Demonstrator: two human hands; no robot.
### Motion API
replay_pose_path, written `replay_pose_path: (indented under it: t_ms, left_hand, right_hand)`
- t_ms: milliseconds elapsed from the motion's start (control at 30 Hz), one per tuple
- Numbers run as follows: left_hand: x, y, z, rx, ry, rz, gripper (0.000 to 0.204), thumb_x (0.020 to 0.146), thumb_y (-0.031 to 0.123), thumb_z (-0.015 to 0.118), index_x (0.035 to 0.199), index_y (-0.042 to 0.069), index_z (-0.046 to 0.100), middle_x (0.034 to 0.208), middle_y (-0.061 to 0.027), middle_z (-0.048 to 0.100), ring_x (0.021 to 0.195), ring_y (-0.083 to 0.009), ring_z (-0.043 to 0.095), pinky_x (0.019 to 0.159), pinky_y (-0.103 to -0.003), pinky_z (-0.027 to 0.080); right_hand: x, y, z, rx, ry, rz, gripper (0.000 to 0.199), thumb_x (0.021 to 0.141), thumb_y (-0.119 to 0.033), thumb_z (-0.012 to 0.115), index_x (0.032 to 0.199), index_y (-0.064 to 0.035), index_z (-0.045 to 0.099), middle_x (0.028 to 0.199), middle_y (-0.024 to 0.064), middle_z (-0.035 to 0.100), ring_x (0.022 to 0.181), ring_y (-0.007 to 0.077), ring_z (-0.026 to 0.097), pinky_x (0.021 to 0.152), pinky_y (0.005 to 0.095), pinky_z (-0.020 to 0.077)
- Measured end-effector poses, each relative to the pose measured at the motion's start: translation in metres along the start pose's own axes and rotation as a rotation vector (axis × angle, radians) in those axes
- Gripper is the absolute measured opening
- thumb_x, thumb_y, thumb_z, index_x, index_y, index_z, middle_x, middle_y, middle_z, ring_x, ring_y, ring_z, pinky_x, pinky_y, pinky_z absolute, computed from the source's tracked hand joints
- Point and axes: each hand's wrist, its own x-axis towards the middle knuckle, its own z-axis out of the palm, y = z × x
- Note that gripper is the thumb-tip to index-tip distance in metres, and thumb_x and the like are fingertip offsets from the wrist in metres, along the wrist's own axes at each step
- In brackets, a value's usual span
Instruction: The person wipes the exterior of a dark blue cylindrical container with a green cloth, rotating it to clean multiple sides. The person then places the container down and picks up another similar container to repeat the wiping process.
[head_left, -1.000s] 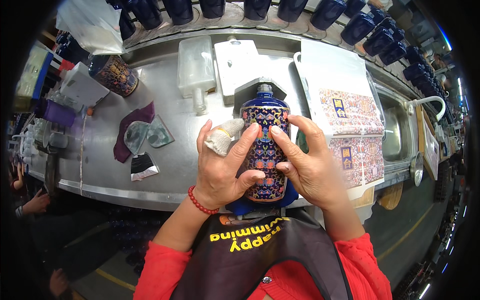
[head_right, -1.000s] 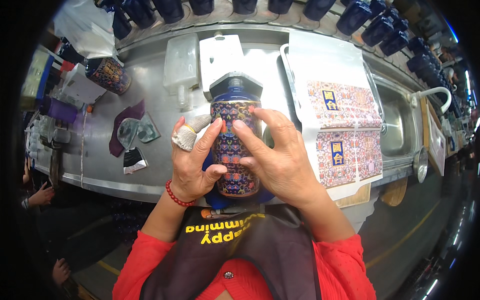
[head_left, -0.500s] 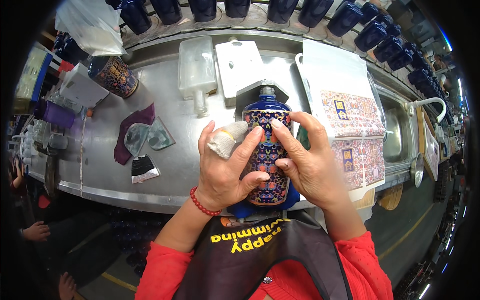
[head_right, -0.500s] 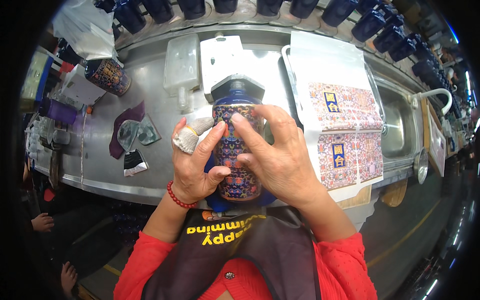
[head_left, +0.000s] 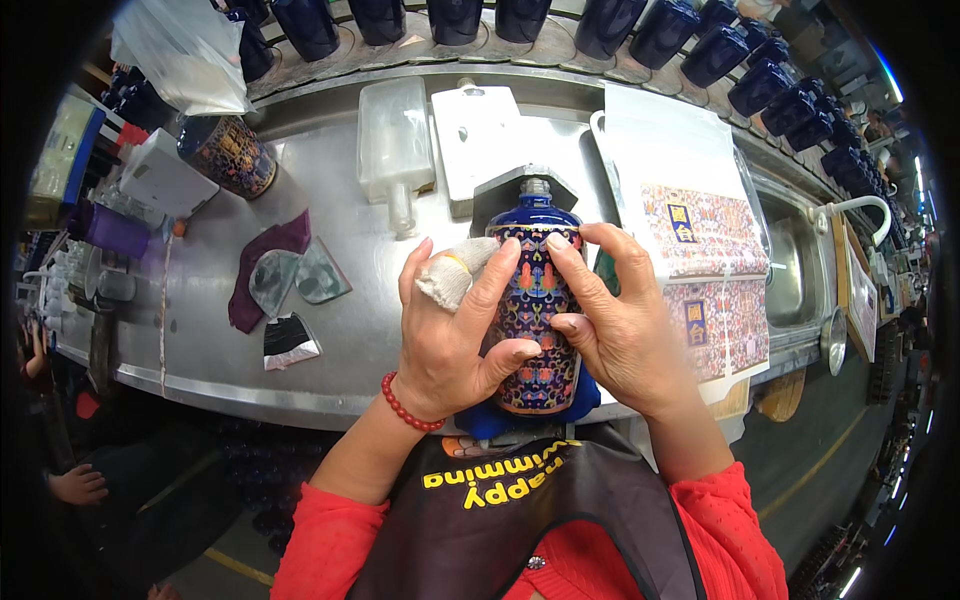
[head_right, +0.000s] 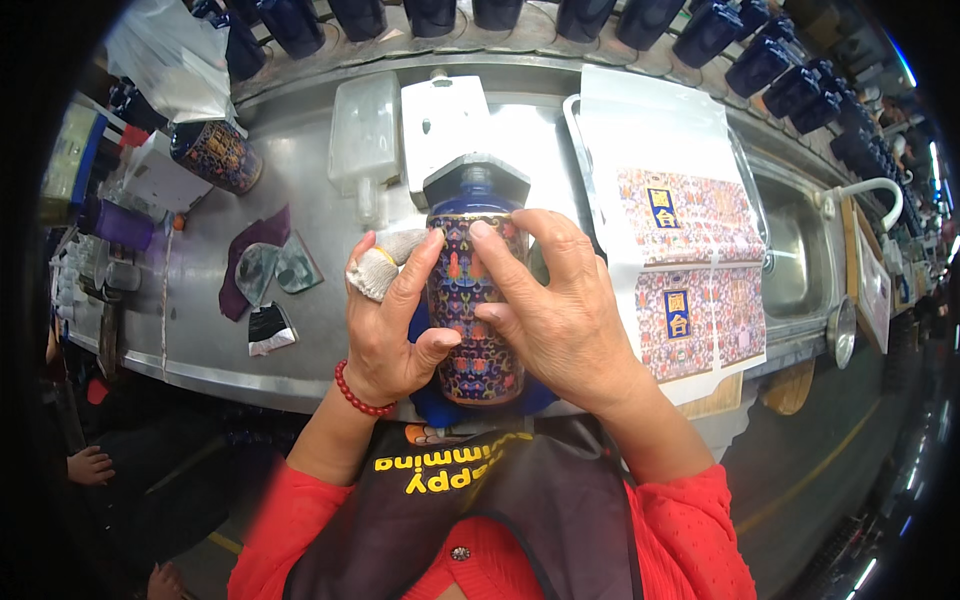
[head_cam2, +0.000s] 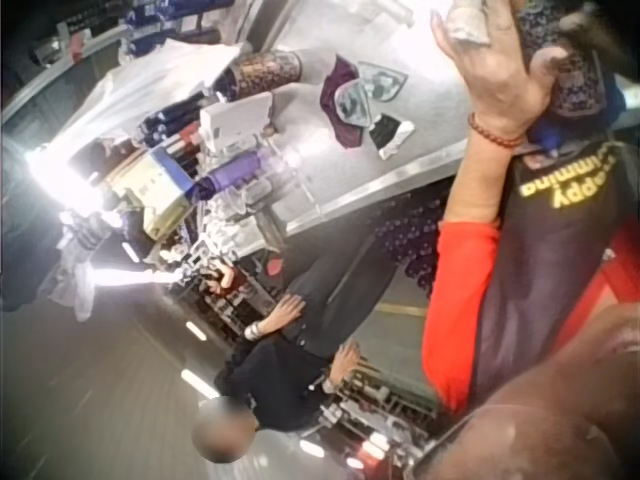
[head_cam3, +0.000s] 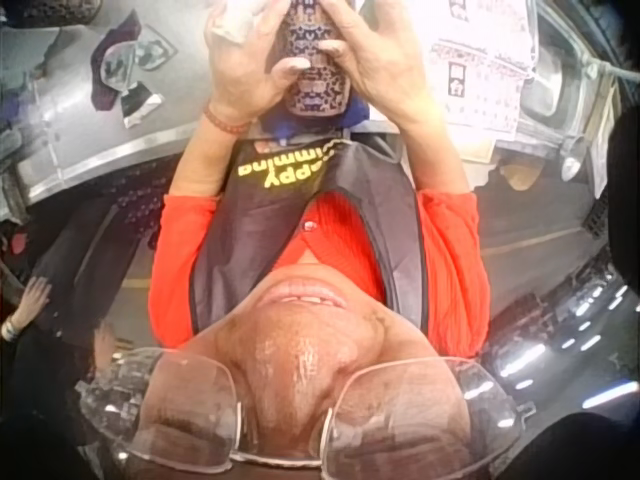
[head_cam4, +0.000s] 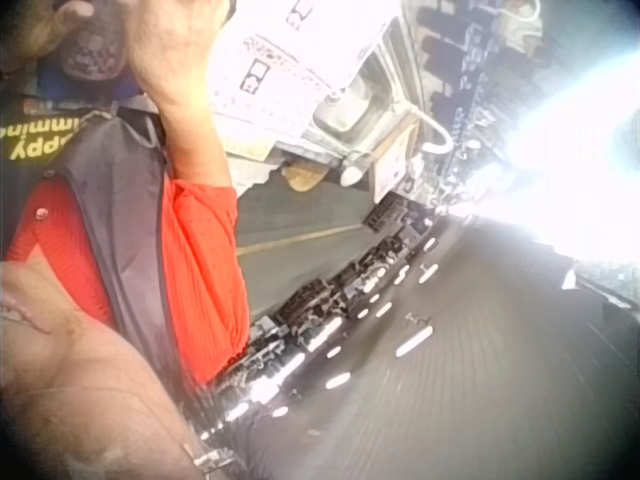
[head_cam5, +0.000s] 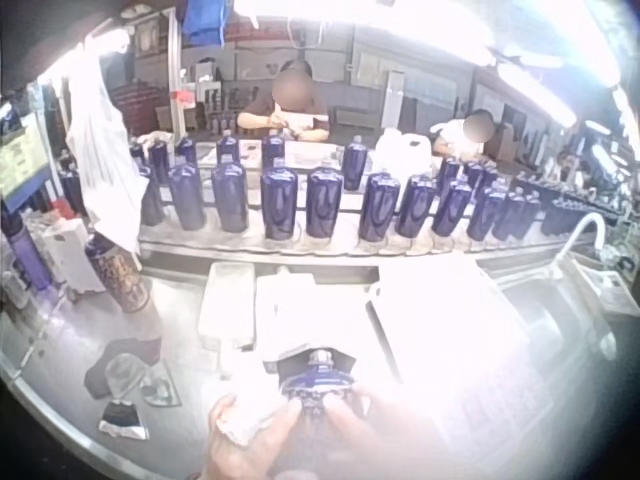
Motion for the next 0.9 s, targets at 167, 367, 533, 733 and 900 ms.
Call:
replay_pose_path:
  t_ms: [167,367,533,733,900]
  left_hand:
    - [0.006,-0.003,0.002,0.039,-0.054,-0.007,0.082,0.093,0.065,0.053,0.144,0.001,0.053,0.132,-0.0183,0.06,0.122,-0.034,0.055,0.114,-0.058,0.024]
    - [0.01,-0.002,0.0,0.053,-0.077,-0.011,0.083,0.093,0.066,0.053,0.145,0.002,0.051,0.133,-0.0172,0.059,0.123,-0.034,0.054,0.114,-0.058,0.025]
    - [0.013,0.0,0.0,0.088,-0.07,0.0,0.082,0.093,0.066,0.052,0.145,0.002,0.052,0.13,-0.0165,0.06,0.121,-0.0336,0.054,0.113,-0.058,0.025]
    - [0.016,0.0,0.0,0.073,-0.063,0.003,0.08,0.093,0.065,0.052,0.146,0.005,0.051,0.127,-0.0158,0.061,0.12,-0.0335,0.054,0.113,-0.058,0.025]
    - [0.018,0.001,-0.002,0.125,-0.064,0.015,0.079,0.093,0.065,0.055,0.141,0.002,0.056,0.127,-0.0166,0.063,0.12,-0.0344,0.058,0.114,-0.056,0.028]
  right_hand:
    - [0.001,0.002,0.0,0.008,-0.008,-0.002,0.07,0.069,-0.013,0.084,0.134,-0.0077,0.061,0.129,0.0148,0.05,0.118,0.0348,0.055,0.091,0.0456,0.0481]
    - [0.004,0.006,0.002,0.028,-0.028,0.026,0.068,0.071,-0.014,0.083,0.135,-0.0088,0.06,0.13,0.0156,0.049,0.118,0.0355,0.054,0.092,0.0454,0.0483]
    - [0.006,0.007,0.003,0.033,-0.014,0.023,0.067,0.072,-0.014,0.083,0.135,-0.0098,0.061,0.129,0.0153,0.049,0.117,0.0353,0.054,0.092,0.0456,0.0483]
    - [0.006,0.006,0.003,0.028,-0.014,0.027,0.066,0.072,-0.015,0.082,0.135,-0.0099,0.061,0.128,0.0158,0.049,0.116,0.0356,0.055,0.092,0.0456,0.049]
    - [0.008,0.007,0.005,0.021,-0.01,0.017,0.065,0.073,-0.014,0.081,0.135,-0.0098,0.061,0.127,0.0165,0.049,0.115,0.036,0.055,0.092,0.0459,0.0491]
